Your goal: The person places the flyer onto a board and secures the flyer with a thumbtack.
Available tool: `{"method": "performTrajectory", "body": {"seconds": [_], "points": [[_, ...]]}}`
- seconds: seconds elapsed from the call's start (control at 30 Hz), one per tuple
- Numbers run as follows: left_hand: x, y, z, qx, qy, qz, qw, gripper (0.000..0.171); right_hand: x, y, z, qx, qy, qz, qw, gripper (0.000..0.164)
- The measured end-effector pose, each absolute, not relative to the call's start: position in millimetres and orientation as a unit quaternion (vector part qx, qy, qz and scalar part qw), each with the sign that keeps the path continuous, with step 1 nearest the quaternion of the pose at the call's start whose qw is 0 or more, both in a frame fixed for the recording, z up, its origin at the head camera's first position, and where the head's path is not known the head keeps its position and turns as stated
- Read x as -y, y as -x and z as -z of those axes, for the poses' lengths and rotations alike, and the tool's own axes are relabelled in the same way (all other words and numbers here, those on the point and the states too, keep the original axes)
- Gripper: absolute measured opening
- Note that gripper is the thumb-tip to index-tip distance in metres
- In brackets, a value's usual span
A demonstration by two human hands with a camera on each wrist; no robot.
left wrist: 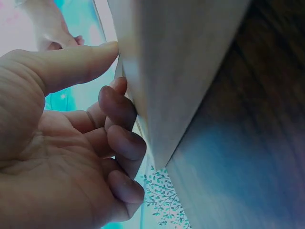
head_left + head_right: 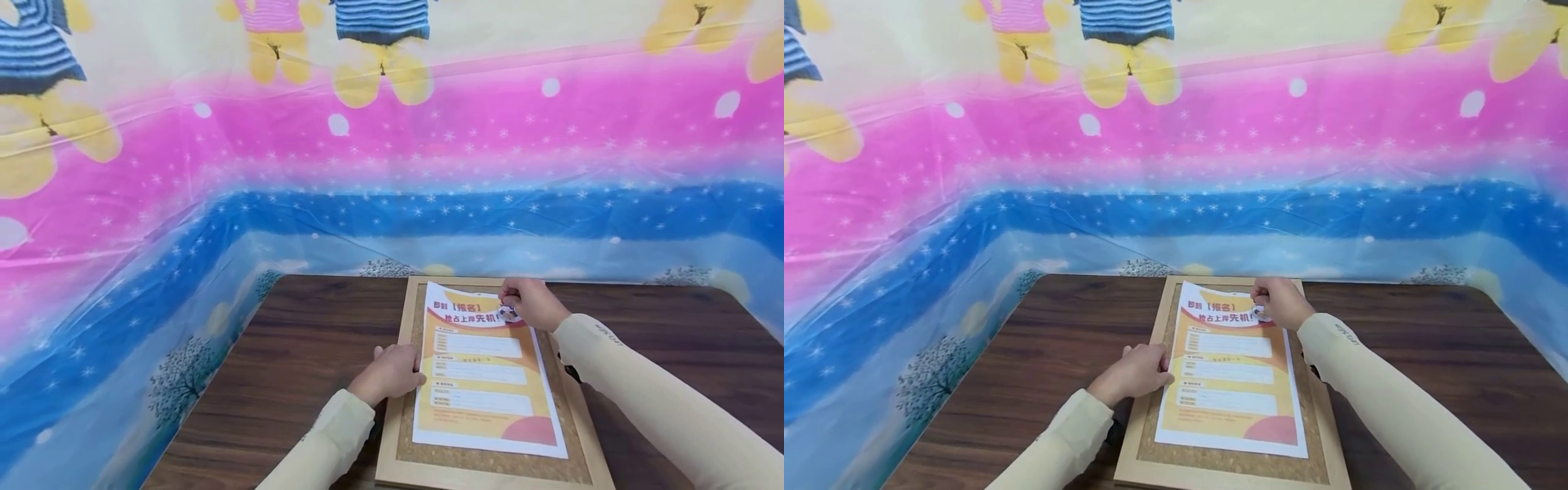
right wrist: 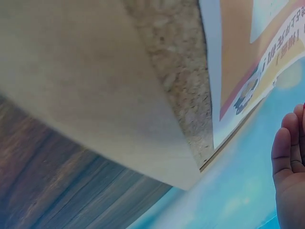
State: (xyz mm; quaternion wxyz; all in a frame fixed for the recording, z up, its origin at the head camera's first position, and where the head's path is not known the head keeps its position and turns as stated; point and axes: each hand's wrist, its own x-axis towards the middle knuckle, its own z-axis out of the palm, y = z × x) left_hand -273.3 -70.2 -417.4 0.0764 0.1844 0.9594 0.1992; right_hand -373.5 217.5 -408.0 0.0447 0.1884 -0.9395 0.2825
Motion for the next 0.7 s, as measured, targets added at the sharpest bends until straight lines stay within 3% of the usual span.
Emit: {"method": "performTrajectory", "body": {"seconds": [0.7], "points": [[77.5,275.8,425.8,-0.950,-0.203,-0.231,0.053,0.024,-183.2,393.5,406.8,0.936,-0.175,-0.307,0.004,0.008]]}}
